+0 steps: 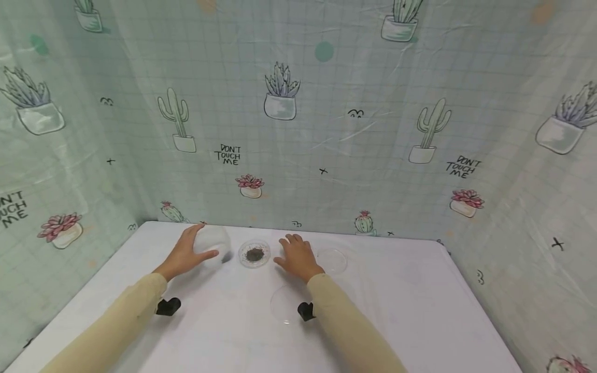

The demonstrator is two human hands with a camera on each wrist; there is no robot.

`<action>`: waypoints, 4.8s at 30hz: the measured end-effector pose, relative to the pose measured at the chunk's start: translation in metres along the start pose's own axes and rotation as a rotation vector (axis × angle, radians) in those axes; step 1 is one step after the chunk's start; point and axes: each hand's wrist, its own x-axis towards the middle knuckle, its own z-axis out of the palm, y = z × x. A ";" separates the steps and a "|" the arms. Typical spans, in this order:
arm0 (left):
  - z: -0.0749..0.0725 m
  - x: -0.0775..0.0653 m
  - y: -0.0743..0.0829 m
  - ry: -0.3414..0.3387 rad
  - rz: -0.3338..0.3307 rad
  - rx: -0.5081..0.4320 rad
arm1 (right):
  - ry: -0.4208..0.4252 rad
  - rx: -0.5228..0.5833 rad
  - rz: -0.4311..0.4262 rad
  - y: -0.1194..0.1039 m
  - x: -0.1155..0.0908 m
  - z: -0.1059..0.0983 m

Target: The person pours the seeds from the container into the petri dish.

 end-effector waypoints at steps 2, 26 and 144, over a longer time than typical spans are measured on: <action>0.000 0.000 -0.001 -0.015 -0.025 -0.021 | -0.003 0.002 0.009 0.004 -0.001 -0.001; 0.004 -0.001 -0.010 -0.079 -0.133 -0.153 | -0.027 0.016 0.134 0.049 -0.018 -0.007; 0.018 0.013 0.061 -0.063 0.050 -0.186 | -0.110 0.064 0.164 0.041 -0.012 0.005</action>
